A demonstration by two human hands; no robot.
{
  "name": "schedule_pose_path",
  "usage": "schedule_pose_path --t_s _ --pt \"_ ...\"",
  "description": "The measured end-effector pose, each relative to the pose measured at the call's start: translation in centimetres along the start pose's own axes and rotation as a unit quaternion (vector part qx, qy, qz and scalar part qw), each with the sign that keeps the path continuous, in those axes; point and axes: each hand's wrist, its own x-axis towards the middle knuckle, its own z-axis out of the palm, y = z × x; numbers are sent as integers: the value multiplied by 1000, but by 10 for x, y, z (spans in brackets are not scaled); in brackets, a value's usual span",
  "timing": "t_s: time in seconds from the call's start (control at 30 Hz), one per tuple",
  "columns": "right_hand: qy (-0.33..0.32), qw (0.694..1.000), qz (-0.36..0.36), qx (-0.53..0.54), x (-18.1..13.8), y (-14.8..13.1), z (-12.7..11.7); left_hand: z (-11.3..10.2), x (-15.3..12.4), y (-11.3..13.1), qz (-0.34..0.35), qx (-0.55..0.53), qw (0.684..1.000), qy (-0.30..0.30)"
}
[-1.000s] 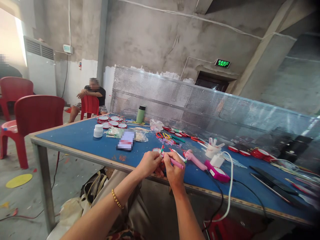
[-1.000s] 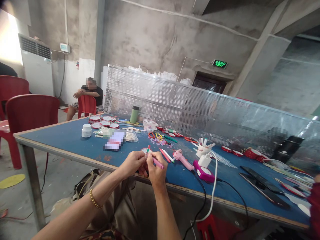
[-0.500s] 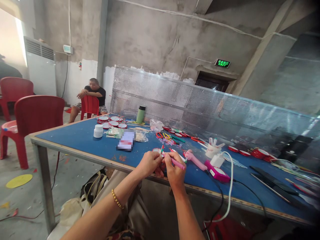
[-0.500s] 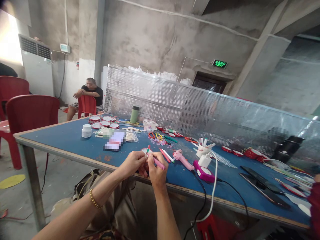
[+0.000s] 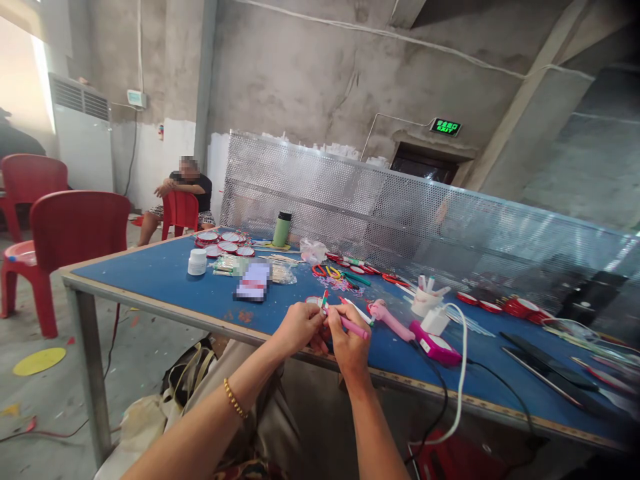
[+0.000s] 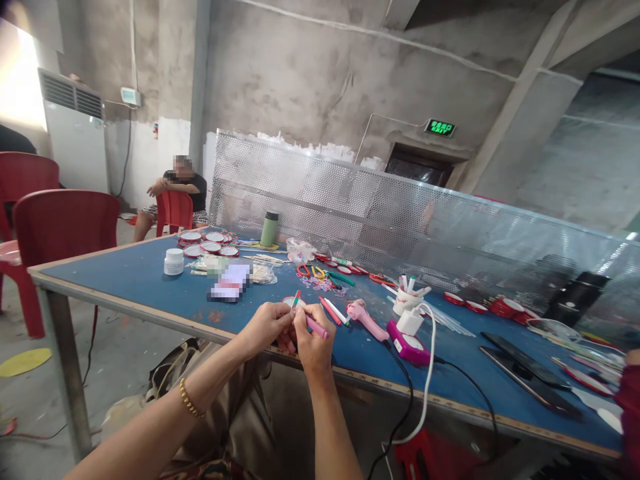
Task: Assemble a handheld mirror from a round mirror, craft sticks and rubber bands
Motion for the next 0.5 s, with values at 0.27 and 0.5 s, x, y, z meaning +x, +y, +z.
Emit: schedule_pose_path --t_s 0.27,0.5 --pt "-1 1000 -5 0 0 -1 0 0 -1 1 4 3 1000 -4" --pt "35 999 24 22 -1 0 -1 -1 -2 1 1 -29 999 -15"
